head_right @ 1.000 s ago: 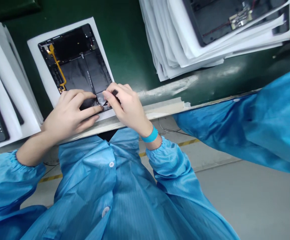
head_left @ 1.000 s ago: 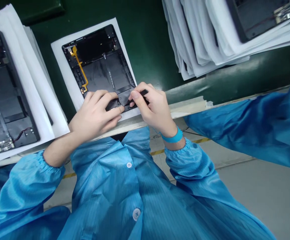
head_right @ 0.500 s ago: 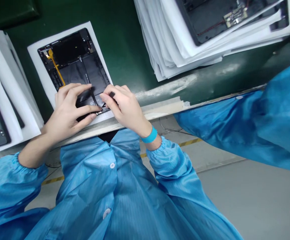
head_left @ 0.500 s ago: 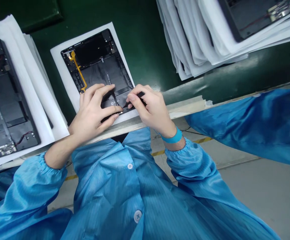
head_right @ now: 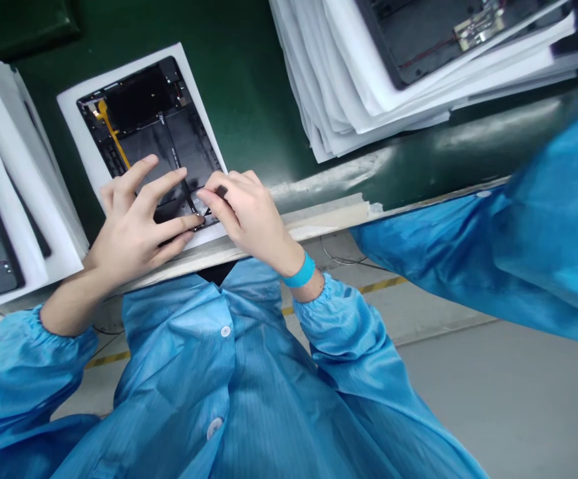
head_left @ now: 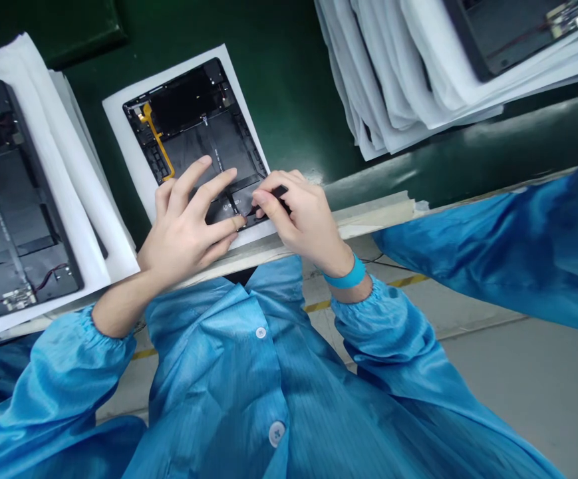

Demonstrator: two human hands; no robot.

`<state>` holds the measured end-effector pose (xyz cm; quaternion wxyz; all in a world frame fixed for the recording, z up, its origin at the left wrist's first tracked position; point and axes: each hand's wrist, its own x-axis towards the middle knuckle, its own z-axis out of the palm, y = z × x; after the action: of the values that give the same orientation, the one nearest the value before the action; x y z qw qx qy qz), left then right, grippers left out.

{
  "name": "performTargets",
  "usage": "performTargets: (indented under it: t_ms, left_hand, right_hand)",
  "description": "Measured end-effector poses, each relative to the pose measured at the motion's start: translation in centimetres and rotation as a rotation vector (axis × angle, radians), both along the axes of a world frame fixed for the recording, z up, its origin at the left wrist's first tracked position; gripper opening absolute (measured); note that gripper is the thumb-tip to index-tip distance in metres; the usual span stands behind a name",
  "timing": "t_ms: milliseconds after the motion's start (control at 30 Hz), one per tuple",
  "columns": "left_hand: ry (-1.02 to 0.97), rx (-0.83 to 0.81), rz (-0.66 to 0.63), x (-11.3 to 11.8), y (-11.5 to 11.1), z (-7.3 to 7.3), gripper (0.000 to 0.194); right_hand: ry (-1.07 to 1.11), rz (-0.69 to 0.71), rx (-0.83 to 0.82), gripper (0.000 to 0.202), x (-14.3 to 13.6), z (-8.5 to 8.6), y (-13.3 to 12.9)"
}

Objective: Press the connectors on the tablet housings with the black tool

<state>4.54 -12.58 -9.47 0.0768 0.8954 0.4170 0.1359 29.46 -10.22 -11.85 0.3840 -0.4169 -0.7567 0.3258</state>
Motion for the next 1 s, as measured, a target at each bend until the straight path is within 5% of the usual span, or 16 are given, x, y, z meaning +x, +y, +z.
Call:
performTargets:
  t_ms: [1000]
  left_hand:
    - [0.016, -0.019, -0.019, -0.2, 0.62, -0.26, 0.028]
  right_hand:
    - [0.038, -0.009, -0.036, 0.051, -0.05, -0.03, 0.15]
